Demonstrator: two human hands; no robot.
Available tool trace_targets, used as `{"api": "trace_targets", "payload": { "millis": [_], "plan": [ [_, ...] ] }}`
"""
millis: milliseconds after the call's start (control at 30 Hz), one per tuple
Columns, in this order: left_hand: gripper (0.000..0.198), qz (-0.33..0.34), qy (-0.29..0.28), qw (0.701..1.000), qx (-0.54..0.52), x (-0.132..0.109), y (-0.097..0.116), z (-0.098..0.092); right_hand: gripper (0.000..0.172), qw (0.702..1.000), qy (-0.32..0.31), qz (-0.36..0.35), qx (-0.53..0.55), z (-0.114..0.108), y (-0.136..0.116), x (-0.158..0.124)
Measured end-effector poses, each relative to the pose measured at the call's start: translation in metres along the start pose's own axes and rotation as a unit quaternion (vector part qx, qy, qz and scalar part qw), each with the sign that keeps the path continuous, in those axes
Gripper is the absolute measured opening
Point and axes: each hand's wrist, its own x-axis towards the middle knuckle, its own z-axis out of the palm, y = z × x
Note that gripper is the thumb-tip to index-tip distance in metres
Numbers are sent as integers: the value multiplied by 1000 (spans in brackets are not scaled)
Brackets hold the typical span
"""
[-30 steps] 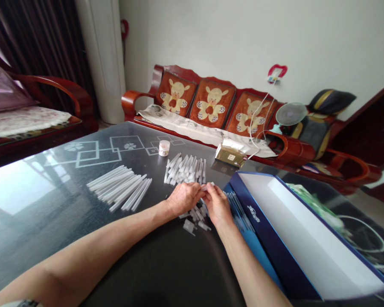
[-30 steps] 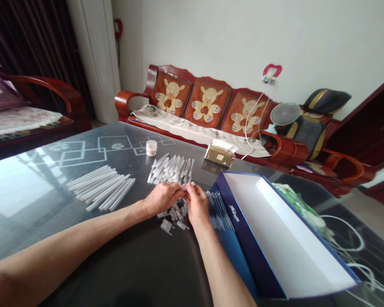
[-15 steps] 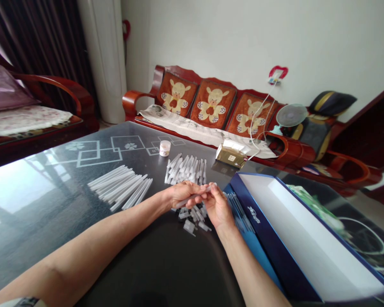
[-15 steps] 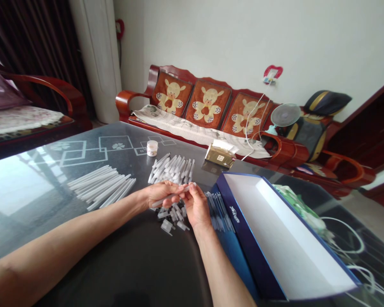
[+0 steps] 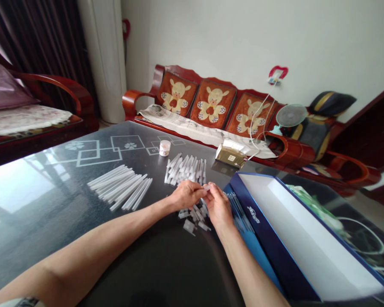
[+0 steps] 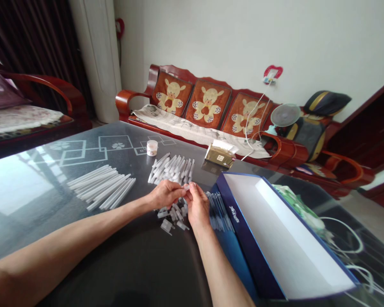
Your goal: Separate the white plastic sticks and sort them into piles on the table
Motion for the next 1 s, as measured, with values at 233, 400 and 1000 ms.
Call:
{"api": "trace_targets", "payload": {
  "millis": [233,400,1000],
  "plan": [
    [36,-94,-10,982,-162,10,-6,-9,31,994,58,-71,-61,-27,-15,17],
    [40,-32,120,992,8,12,-22,-16,28,891,-41,-178,-415,-24,-5,6],
    [29,36,156,968,193,6,-12,-18,44,808,14,-225,-544,-31,3,14]
  ]
}}
